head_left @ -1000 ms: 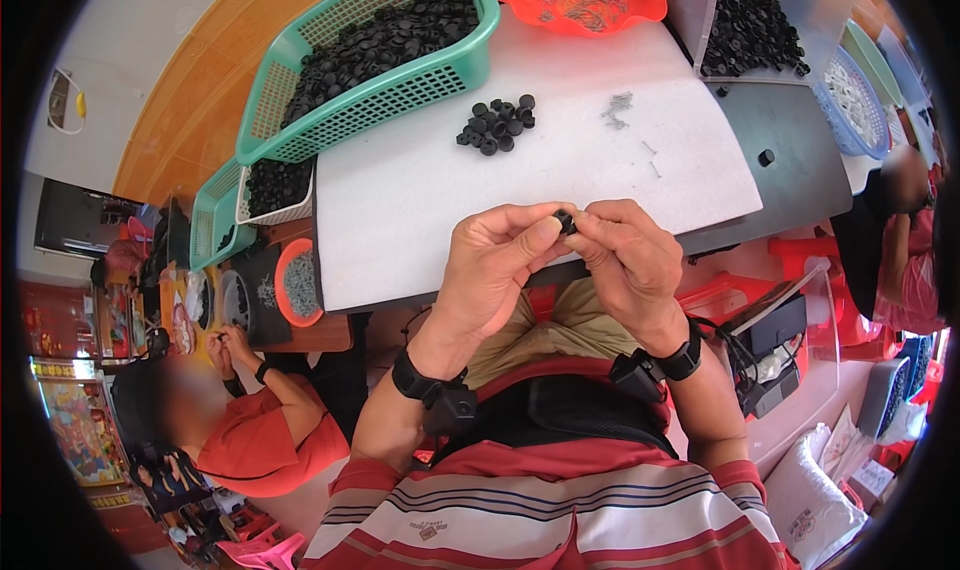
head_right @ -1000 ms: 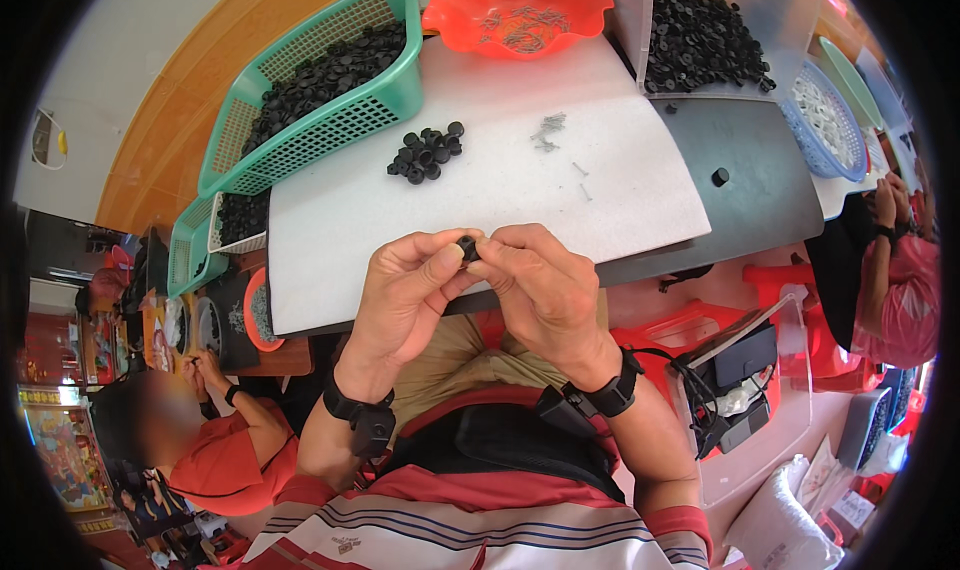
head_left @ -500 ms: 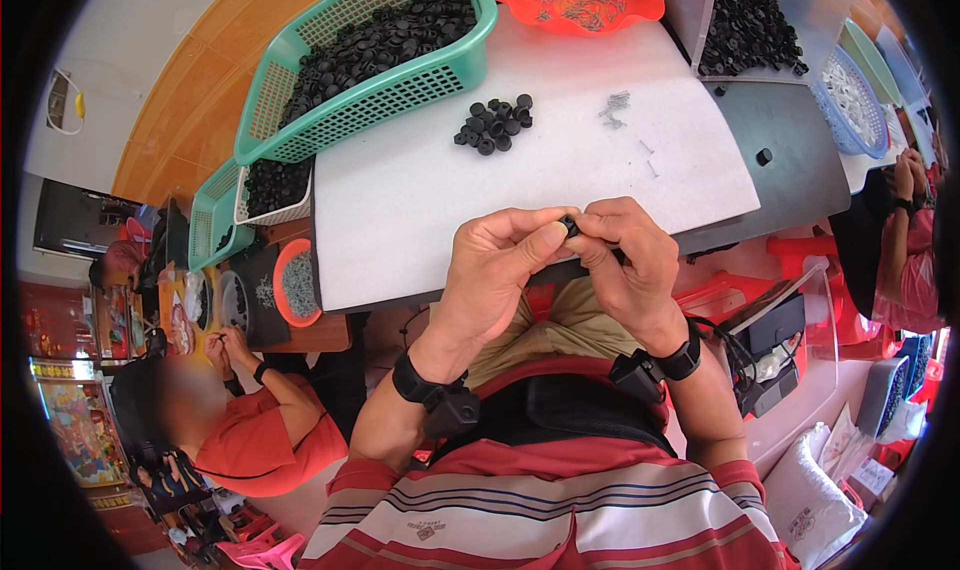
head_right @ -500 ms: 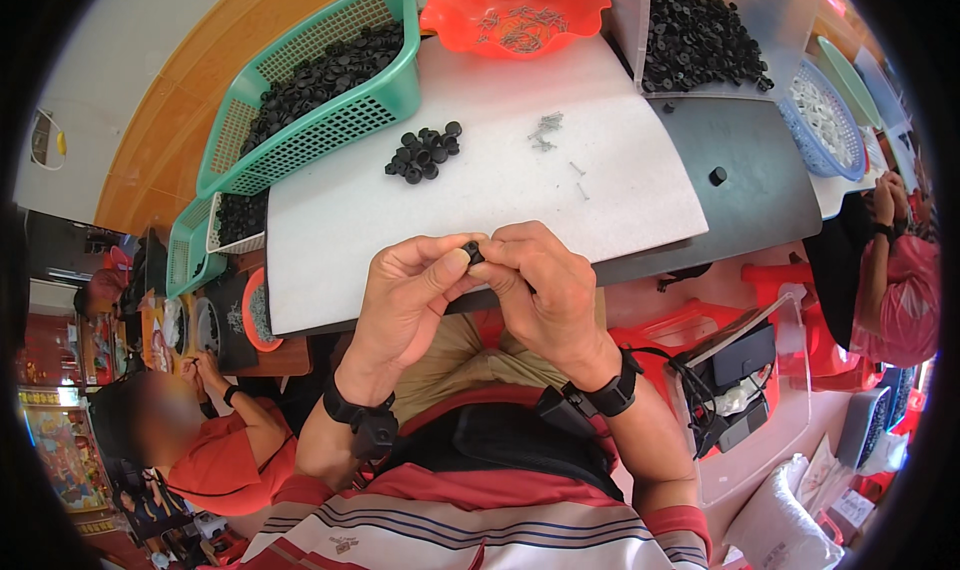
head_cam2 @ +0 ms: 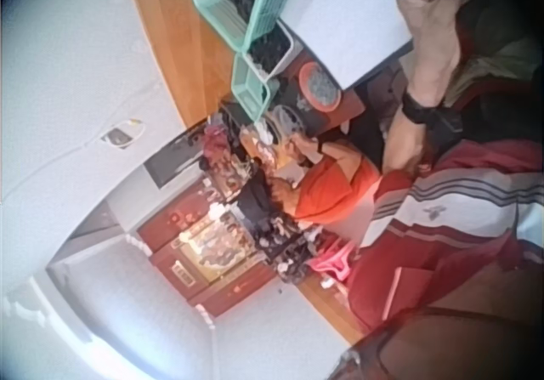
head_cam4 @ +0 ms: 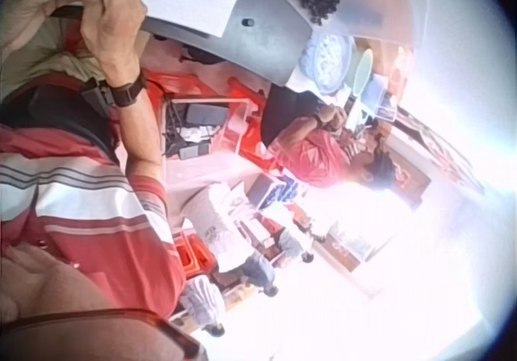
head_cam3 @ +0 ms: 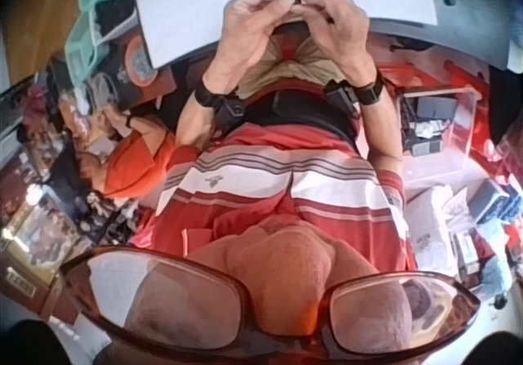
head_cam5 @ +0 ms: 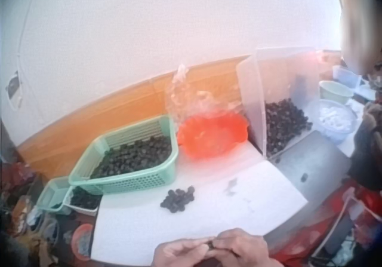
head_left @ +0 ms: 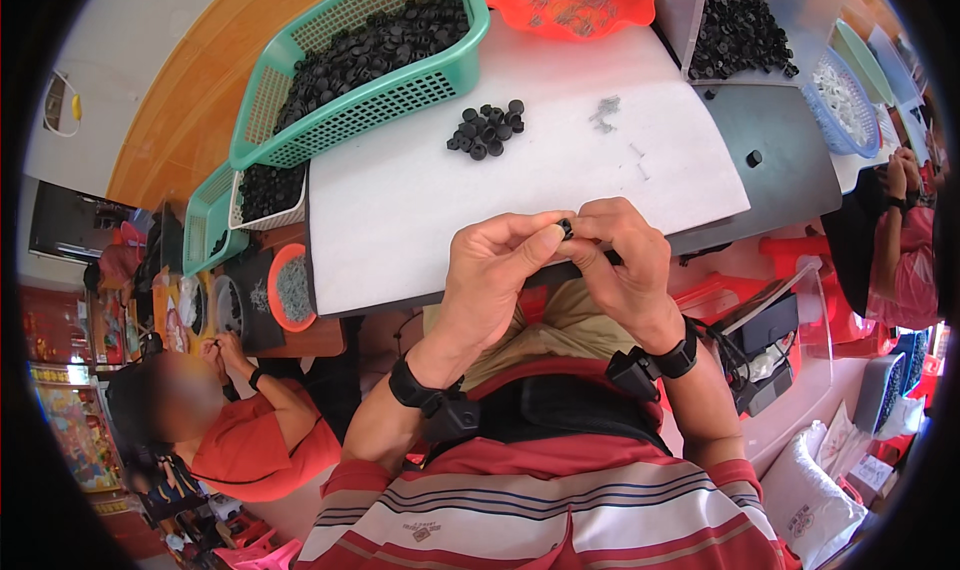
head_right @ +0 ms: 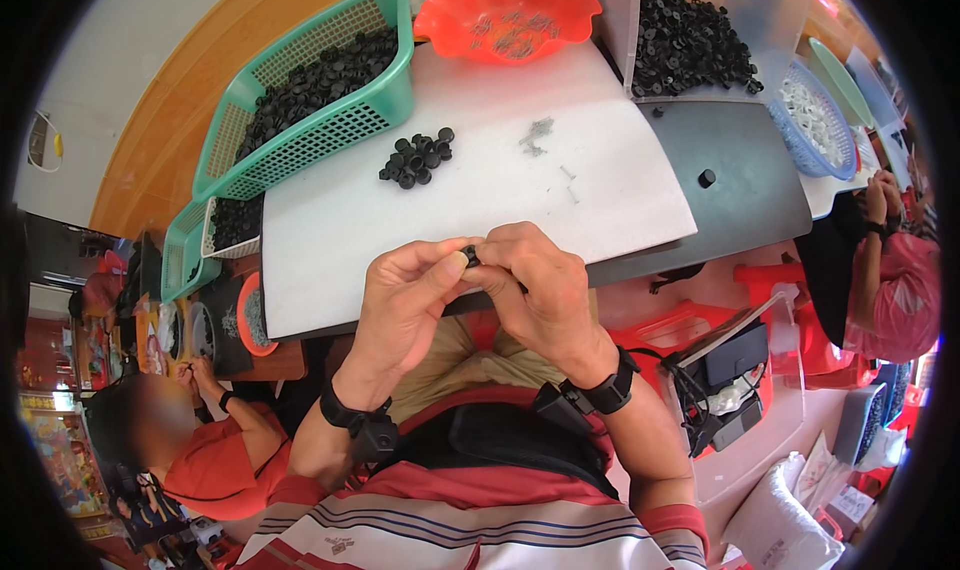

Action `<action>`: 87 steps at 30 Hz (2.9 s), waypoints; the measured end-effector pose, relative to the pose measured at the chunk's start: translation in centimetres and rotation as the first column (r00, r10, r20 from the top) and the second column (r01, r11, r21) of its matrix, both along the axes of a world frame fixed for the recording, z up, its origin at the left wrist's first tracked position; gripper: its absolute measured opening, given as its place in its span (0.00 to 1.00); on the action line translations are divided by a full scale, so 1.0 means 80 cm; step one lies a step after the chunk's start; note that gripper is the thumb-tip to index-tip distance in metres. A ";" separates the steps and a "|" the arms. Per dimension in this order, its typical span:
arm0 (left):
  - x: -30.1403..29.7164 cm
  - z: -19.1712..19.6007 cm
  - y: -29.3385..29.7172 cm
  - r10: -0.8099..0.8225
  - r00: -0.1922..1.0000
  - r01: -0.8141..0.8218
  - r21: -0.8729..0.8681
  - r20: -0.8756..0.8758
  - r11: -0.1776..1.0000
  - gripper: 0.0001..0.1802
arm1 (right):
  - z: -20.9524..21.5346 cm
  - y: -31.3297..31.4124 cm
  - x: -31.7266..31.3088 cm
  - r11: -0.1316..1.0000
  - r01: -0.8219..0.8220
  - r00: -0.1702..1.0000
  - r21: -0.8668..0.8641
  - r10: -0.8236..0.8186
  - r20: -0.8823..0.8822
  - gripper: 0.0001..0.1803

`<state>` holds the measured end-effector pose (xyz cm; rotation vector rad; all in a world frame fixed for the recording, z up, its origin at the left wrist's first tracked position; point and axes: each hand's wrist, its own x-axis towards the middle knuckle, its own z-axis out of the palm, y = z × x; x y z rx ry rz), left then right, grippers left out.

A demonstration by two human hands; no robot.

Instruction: Assembling small black plastic shoe components by hand at a production table.

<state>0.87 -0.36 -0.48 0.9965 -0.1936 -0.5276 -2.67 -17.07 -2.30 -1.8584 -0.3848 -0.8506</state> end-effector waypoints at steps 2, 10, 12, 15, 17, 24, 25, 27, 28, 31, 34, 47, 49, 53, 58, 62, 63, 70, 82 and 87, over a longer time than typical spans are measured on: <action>0.000 0.002 0.003 0.009 1.000 -0.009 0.020 0.000 1.000 0.13 | 0.004 -0.001 -0.001 0.999 -0.028 0.997 0.034 0.031 -0.075 0.14; -0.004 0.002 0.006 0.075 0.992 -0.091 0.168 0.101 0.982 0.11 | 0.022 -0.038 -0.003 0.994 0.022 0.987 -0.109 -0.038 -0.154 0.13; -0.004 0.005 0.005 0.091 0.989 -0.112 0.193 0.114 0.975 0.10 | 0.026 -0.054 0.000 0.963 0.188 0.954 -0.192 -0.226 -0.199 0.10; -0.003 0.007 0.005 0.106 0.979 -0.143 0.220 0.174 0.965 0.10 | 0.025 -0.076 0.006 0.870 0.290 0.879 -0.398 -0.406 -0.248 0.07; -0.002 0.004 0.003 0.088 0.962 -0.157 0.263 0.257 0.952 0.10 | 0.025 -0.080 0.007 0.838 0.303 0.854 -0.454 -0.450 -0.261 0.05; 0.001 0.004 0.010 0.119 0.940 -0.206 0.254 0.319 0.945 0.09 | 0.030 -0.077 0.016 0.746 0.285 0.776 -0.601 -0.548 -0.313 0.05; 0.003 0.006 0.012 0.119 0.938 -0.213 0.269 0.327 0.939 0.09 | 0.029 -0.077 0.017 0.756 0.290 0.779 -0.587 -0.543 -0.313 0.05; 0.008 0.009 0.017 0.123 0.932 -0.227 0.281 0.342 0.933 0.09 | 0.028 -0.077 0.017 0.756 0.286 0.781 -0.588 -0.540 -0.315 0.04; 0.011 0.009 0.020 0.119 0.918 -0.240 0.289 0.378 0.927 0.09 | 0.027 -0.078 0.017 0.755 0.283 0.776 -0.591 -0.542 -0.321 0.04; 0.021 0.021 0.027 0.131 0.846 -0.340 0.334 0.517 0.879 0.09 | 0.019 -0.081 0.017 0.767 0.286 0.793 -0.575 -0.526 -0.307 0.05; 0.042 0.043 0.038 0.134 0.715 -0.508 0.378 0.686 0.774 0.08 | 0.022 -0.078 0.015 0.787 0.283 0.796 -0.548 -0.511 -0.323 0.05; 0.165 0.103 0.086 -0.005 0.108 -0.936 0.103 0.994 0.335 0.09 | 0.014 -0.080 0.002 0.885 0.324 0.832 -0.335 -0.435 -0.344 0.06; 0.120 0.090 0.058 0.031 0.256 -0.844 0.208 0.966 0.495 0.10 | 0.014 -0.077 -0.004 0.921 0.305 0.826 -0.243 -0.383 -0.414 0.06; 0.033 0.054 0.003 -0.071 0.733 -0.330 0.446 0.676 0.832 0.13 | 0.021 -0.054 -0.024 0.980 0.102 0.913 0.172 -0.023 -0.408 0.06; 0.009 0.032 -0.015 -0.212 0.878 0.018 0.414 0.430 0.910 0.11 | 0.027 -0.039 -0.039 0.913 -0.105 0.864 0.394 0.280 -0.418 0.09; 0.008 0.024 -0.015 -0.225 0.915 0.096 0.360 0.335 0.928 0.10 | 0.026 -0.036 -0.042 0.873 -0.142 0.851 0.466 0.348 -0.393 0.08; 0.008 0.024 -0.015 -0.202 0.928 0.104 0.302 0.313 0.948 0.09 | 0.027 -0.035 -0.043 0.874 -0.123 0.843 0.471 0.342 -0.414 0.08; 0.010 0.028 -0.021 -0.134 0.973 0.101 0.171 0.190 0.980 0.11 | 0.024 -0.033 -0.037 0.931 -0.132 0.928 0.339 0.236 -0.287 0.04; 0.081 0.016 -0.015 -0.223 0.223 -0.774 0.312 0.949 0.551 0.10 | -0.001 -0.048 -0.022 0.983 0.055 0.963 0.174 -0.006 -0.270 0.02; 0.108 0.022 -0.011 -0.267 0.153 -0.780 0.282 0.952 0.559 0.09 | -0.013 -0.053 -0.021 0.981 0.062 0.955 0.181 -0.006 -0.298 0.02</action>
